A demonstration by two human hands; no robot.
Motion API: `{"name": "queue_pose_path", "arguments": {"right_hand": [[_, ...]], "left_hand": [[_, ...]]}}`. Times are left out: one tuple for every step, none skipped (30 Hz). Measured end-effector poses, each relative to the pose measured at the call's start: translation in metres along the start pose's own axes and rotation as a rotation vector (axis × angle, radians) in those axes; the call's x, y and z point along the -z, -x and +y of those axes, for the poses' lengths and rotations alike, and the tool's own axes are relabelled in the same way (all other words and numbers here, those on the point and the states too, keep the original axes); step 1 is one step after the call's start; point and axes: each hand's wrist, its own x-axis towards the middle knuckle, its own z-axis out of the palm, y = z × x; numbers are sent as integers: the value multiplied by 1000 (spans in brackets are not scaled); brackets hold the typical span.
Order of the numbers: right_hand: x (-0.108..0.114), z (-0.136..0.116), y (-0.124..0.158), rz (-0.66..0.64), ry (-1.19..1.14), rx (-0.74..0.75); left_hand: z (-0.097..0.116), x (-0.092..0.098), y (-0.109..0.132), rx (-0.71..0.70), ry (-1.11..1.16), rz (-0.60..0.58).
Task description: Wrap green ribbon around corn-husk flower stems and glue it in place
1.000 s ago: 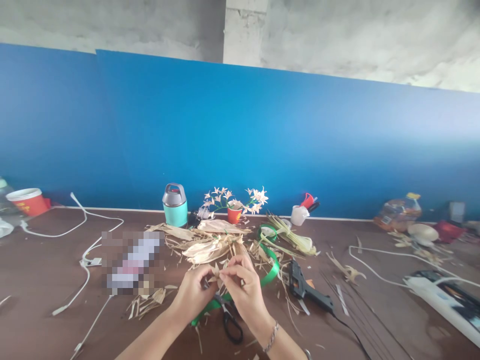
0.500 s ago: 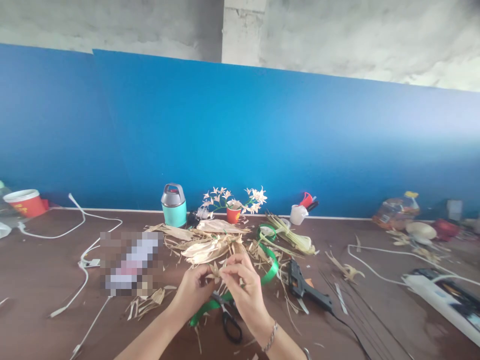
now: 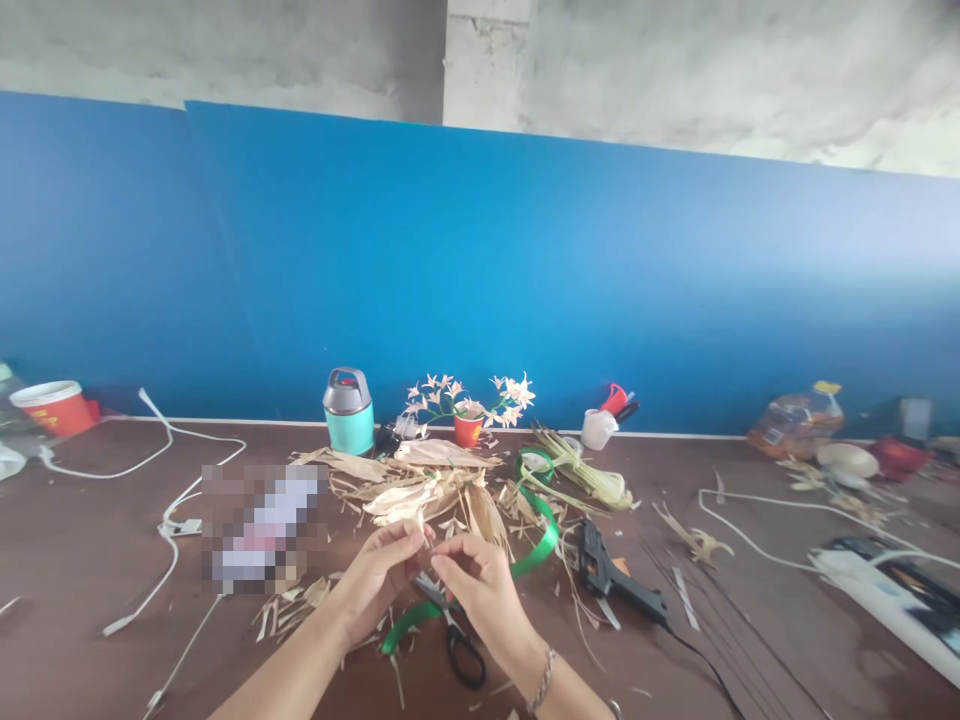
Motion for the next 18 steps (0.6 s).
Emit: {"name": "queue_pose_path", "arguments": {"right_hand": [[0,0,0,-6,-17,-20],[0,-1,0,-14,-34,-33],[0,-1,-1,-26,-50,-41],[0,-1,-1,-37,-65,-47],[0,-1,-1,-48,-77,-54],[0,-1,-1,-55,-86,-62],[-1,-1,-1,-58,-93,-69],[-1,-1,0,-61,-101,-75],[-1,0,0,-65,-108,-77],[-1,0,0,-69,-118,-78],[-1,0,0,-70,-127,-75],[-1,0,0,-66,-133,-68],[-1,0,0,-58,-134,-58],[0,0,0,-47,-128,-45],[0,-1,0,-33,-116,-31],[0,-1,0,-18,-100,-21],[0,-2,0,-6,-83,-18],[-1,-2,0,3,-67,-23]], "left_hand": [[0,0,0,-2,8,-19],[0,0,0,-1,15,-29],[0,1,0,3,21,-35],[-1,2,-1,8,28,-39],[-1,3,-1,12,38,-44],[-1,3,-2,16,50,-48],[-2,4,-2,22,61,-53],[-2,4,-2,31,69,-57],[-2,4,-2,39,74,-62],[-2,4,-1,44,75,-65],[-1,4,-1,45,71,-67],[-1,4,-1,43,62,-66],[-1,4,0,40,49,-63],[0,4,0,38,34,-61],[0,3,0,37,19,-58],[0,3,0,37,6,-56],[0,2,1,36,-5,-56],[0,1,1,36,-14,-58]]}}
